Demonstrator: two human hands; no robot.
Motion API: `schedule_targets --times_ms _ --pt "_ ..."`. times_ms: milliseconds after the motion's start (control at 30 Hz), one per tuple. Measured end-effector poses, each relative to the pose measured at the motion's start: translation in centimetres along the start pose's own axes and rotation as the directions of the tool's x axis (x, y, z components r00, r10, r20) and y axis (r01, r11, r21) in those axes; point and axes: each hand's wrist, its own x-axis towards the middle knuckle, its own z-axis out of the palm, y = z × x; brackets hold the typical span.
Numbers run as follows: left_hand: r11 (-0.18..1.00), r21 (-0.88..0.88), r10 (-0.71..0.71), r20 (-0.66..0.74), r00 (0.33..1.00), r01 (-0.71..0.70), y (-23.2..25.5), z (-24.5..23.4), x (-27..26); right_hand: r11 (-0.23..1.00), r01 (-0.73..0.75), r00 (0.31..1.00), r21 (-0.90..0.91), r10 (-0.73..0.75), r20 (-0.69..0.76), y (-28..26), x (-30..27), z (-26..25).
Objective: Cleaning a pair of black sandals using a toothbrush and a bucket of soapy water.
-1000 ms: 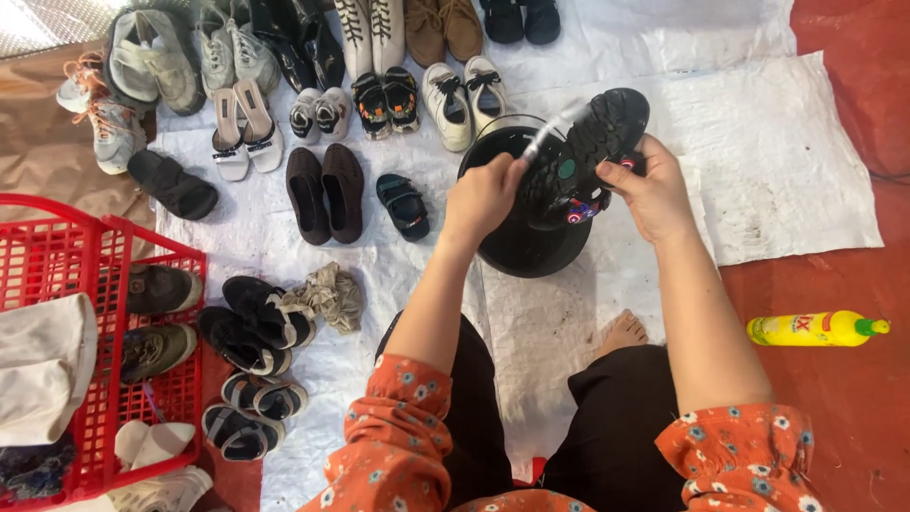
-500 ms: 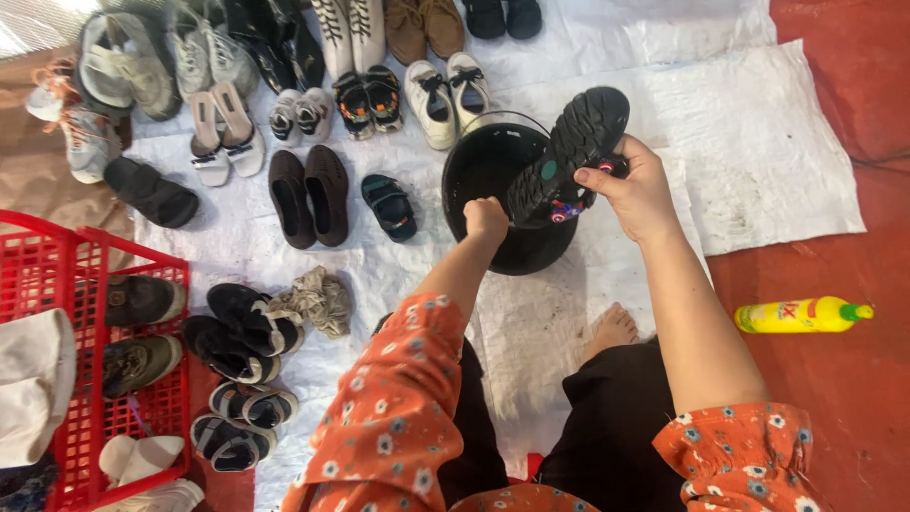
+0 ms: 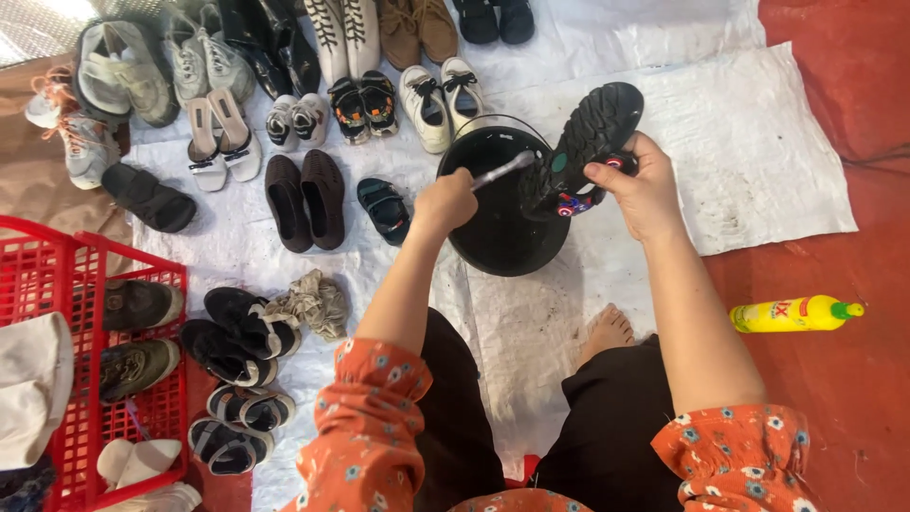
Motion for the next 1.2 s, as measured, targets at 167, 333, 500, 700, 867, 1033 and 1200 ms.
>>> schedule_targets --times_ms 167,333,500,700,867,1033,1200 --pt "0.977 -0.21 0.003 -0.123 0.992 -0.029 2.6 -5.4 -5.7 1.0 -0.012 1.0 -0.014 0.012 0.015 0.1 0.0 0.6" --pt "0.893 -0.398 0.156 -0.16 0.975 -0.209 5.2 -4.5 -7.1 1.0 -0.019 0.999 -0.013 0.019 0.028 0.2 -0.1 1.5" --pt "0.927 -0.361 0.073 -0.089 0.993 -0.101 4.2 -1.7 -4.4 0.999 -0.041 0.998 -0.005 0.042 0.057 0.6 0.0 1.3" --pt "0.815 -0.539 0.177 -0.122 0.977 -0.215 4.7 -1.4 -4.3 0.993 -0.068 0.997 0.092 0.064 0.045 1.0 0.3 0.4" --pt "0.889 -0.4 0.172 -0.157 0.972 -0.222 3.8 -1.1 -2.8 0.99 -0.083 0.994 0.11 0.075 0.078 -0.2 -0.3 0.6" --pt "0.916 -0.309 0.172 -0.27 0.947 -0.255 3.3 -0.9 -2.1 0.993 -0.077 0.993 0.085 0.068 0.099 0.8 0.0 -0.1" --pt "0.924 -0.232 0.208 -0.358 0.91 -0.302 0.3 3.4 1.2 0.993 -0.069 0.993 0.093 0.059 0.098 -0.2 -0.1 0.2"
